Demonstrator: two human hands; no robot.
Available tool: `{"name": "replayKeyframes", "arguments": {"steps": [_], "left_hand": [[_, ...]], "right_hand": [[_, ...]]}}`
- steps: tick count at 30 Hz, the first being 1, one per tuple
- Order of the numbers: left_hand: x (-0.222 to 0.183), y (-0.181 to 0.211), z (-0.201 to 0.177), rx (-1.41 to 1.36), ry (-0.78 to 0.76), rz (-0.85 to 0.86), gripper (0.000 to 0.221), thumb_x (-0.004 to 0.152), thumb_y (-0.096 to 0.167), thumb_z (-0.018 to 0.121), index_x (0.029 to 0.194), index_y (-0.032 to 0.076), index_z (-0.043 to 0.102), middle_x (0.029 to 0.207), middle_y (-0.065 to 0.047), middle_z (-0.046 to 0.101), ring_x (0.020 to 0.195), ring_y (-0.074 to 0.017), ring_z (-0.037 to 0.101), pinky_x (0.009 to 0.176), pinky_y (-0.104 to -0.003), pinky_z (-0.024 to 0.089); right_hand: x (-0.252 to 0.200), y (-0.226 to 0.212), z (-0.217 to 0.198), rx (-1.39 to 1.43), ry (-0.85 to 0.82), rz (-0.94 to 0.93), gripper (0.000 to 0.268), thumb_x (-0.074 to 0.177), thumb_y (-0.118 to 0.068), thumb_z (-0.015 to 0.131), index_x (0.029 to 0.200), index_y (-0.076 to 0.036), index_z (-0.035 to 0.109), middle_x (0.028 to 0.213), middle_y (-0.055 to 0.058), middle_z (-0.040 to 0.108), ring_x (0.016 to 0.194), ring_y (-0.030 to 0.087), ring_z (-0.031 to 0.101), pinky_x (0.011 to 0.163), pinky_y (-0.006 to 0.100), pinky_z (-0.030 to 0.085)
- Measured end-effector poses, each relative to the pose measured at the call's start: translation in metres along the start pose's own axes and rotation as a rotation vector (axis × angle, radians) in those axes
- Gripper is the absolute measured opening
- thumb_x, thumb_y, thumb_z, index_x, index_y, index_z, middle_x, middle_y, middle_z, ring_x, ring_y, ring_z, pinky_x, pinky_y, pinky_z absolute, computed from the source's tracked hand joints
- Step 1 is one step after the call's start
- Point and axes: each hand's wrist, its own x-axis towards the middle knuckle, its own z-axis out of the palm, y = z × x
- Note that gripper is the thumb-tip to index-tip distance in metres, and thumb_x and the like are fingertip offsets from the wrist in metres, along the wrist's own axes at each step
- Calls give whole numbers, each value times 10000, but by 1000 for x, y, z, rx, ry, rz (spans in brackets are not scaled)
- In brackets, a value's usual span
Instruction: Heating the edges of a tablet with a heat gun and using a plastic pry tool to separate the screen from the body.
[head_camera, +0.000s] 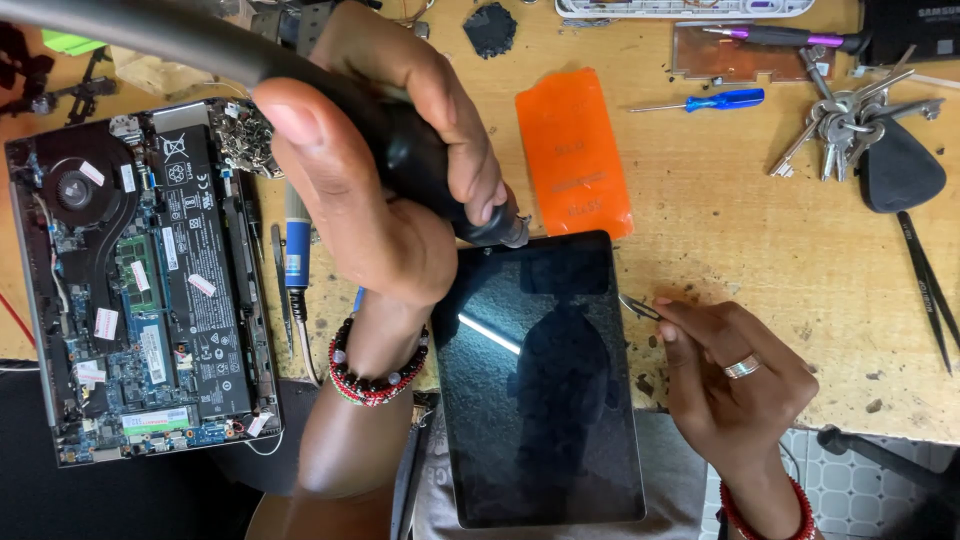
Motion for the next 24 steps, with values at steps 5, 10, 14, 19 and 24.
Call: {"name": "replayKeyframes", "arguments": {"steps": [5,10,14,19,24], "left_hand": [[2,4,-2,41,5,-39,539,1017,606,416,899,80,444,568,-58,382,418,-154,384,423,-277,374],[1,6,-1,75,3,-32,514,1042,565,399,913,70,449,581,-63,389,422,-154,395,419,-275,355],[1,3,-3,49,-22,0,485,1060,546,396,934,81,454,589,-65,399,422,-158,397,423,-281,373],[1,-3,-3,-56,-5,-44,508,1021,571,462,902,78,469,567,-77,403,412,-175,408,413,-292,384],[-3,-1,3,-23,2,-43,512,1031,576,436,911,79,446,584,-54,389,428,-152,390,428,-277,375]], "right_hand": [[1,-2,0,-8,3,4,68,983,75,681,1004,95,742,905,216,717,638,212,659,561,264,449],[1,-2,0,26,-10,31,83,986,68,658,1002,109,728,896,221,712,715,255,728,571,261,502],[0,-2,0,29,-10,52,96,988,59,658,1015,108,736,912,221,716,653,222,685,521,248,442],[0,0,-1,-8,-13,3,78,984,63,677,1021,91,741,927,223,727,596,189,635,518,249,418],[0,-1,0,6,0,12,79,989,51,674,1014,92,736,912,213,712,634,211,659,573,271,472]]}}
